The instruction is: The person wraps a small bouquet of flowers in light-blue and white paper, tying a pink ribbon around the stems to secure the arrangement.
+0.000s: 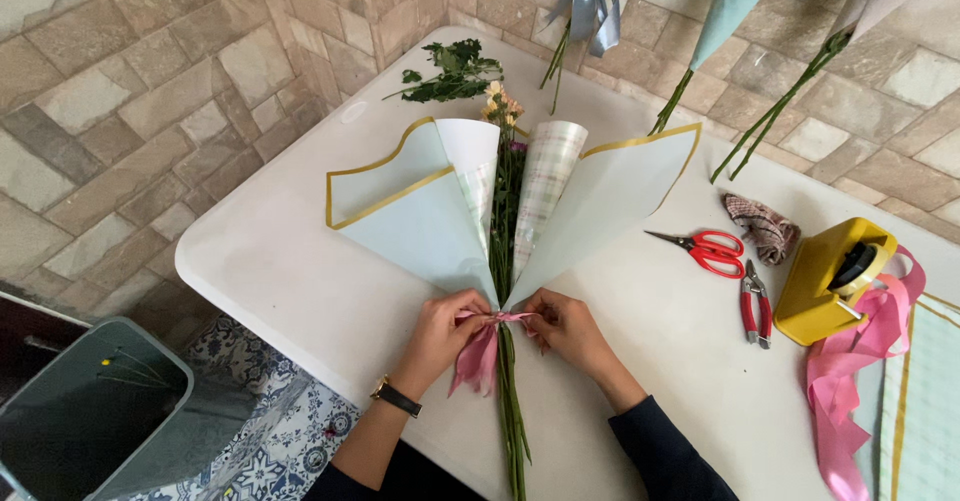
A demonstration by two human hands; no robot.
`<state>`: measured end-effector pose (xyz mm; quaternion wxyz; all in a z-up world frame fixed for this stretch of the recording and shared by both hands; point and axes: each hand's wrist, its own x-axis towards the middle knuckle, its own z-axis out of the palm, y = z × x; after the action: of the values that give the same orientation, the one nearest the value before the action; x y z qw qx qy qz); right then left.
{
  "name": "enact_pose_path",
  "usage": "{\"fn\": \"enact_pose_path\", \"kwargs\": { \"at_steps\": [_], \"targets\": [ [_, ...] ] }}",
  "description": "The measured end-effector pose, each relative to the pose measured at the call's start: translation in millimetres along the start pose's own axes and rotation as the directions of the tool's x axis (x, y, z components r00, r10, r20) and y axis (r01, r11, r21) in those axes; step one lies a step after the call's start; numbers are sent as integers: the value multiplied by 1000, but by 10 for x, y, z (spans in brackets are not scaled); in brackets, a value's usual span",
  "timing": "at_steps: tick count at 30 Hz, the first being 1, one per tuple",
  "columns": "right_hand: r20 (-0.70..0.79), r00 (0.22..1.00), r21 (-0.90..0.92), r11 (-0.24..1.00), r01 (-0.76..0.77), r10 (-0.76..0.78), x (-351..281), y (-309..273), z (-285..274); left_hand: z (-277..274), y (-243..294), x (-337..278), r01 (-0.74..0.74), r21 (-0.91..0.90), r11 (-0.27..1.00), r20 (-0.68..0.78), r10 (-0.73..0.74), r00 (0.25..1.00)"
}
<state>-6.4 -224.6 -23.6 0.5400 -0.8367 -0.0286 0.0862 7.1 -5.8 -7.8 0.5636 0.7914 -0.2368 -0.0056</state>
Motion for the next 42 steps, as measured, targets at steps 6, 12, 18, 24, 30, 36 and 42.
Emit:
{"fn": "enact_pose_path", "kwargs": {
  "at_steps": [6, 12, 18, 24, 30, 36, 42],
  "targets": [
    [6, 1000, 26, 999, -28, 28, 1, -45, -15, 29, -120, 3, 43, 76, 996, -21, -41, 999],
    [-45, 999, 36, 999, -16, 18, 36, 105, 16, 1, -62, 15, -134, 208, 969, 11, 134, 991],
    [-75, 993, 150, 985, -83, 95, -304, -383, -38, -171, 391, -157, -436, 641, 632, 59, 526, 849],
    [-354, 929, -410, 911, -51, -107, -515, -196, 102, -41, 370, -99, -618, 646, 448, 320, 576, 752],
    [-383, 924, -371, 913, -170, 16, -475, 12, 176, 185, 318, 34, -631, 493, 599, 243, 601, 761],
    [-496, 868, -395, 896, -203, -22, -455, -10, 70, 411, 292, -107, -562, 462, 686, 335, 452, 827],
    [-673, 692, -426, 902, -72, -263, -500, -774, -201, 398, 397, -195, -582, 514, 630, 303, 501, 811]
  ]
}}
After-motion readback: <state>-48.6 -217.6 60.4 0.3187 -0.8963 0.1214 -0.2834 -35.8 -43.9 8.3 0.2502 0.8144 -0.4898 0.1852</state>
